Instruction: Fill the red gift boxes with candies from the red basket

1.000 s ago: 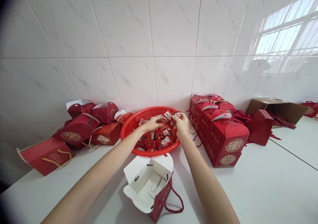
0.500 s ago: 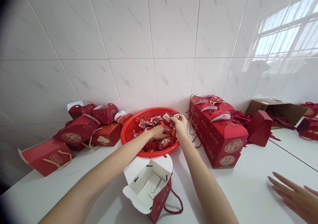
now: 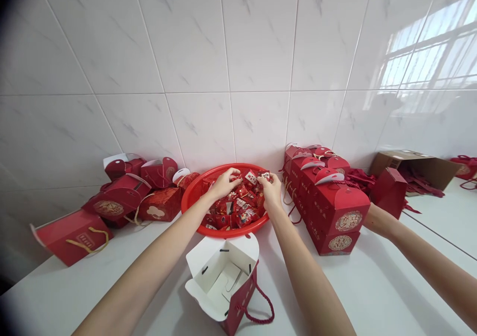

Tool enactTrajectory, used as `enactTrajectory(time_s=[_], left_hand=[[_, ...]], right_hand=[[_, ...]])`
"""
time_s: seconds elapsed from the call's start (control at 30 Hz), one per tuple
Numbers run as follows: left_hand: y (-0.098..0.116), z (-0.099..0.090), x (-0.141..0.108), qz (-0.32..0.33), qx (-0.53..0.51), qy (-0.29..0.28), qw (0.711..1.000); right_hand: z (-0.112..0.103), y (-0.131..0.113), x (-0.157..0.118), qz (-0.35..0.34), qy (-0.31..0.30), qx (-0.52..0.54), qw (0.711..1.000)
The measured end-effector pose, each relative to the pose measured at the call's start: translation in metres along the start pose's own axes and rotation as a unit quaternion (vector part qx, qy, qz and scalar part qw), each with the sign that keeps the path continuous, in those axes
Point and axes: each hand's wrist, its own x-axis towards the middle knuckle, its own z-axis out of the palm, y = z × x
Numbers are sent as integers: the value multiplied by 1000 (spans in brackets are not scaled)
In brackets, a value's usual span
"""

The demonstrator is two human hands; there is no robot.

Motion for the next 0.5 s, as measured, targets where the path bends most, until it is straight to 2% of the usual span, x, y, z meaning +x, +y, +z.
enactTrajectory(time_s=[0.13, 0.27, 0.4, 0.5], left_hand=[[7, -16, -25, 12, -183, -45, 982], [25, -39, -76, 28, -259, -92, 961], [47, -61, -130, 32, -175, -163, 970], [58, -69, -156, 58, -63, -213, 973]], right_hand=[[-1, 1, 3, 5, -2, -2, 1000], [0, -1, 0, 11, -12, 6, 1000], [2, -4, -5, 8, -23, -7, 1000], [4, -9, -9, 18, -28, -5, 999]])
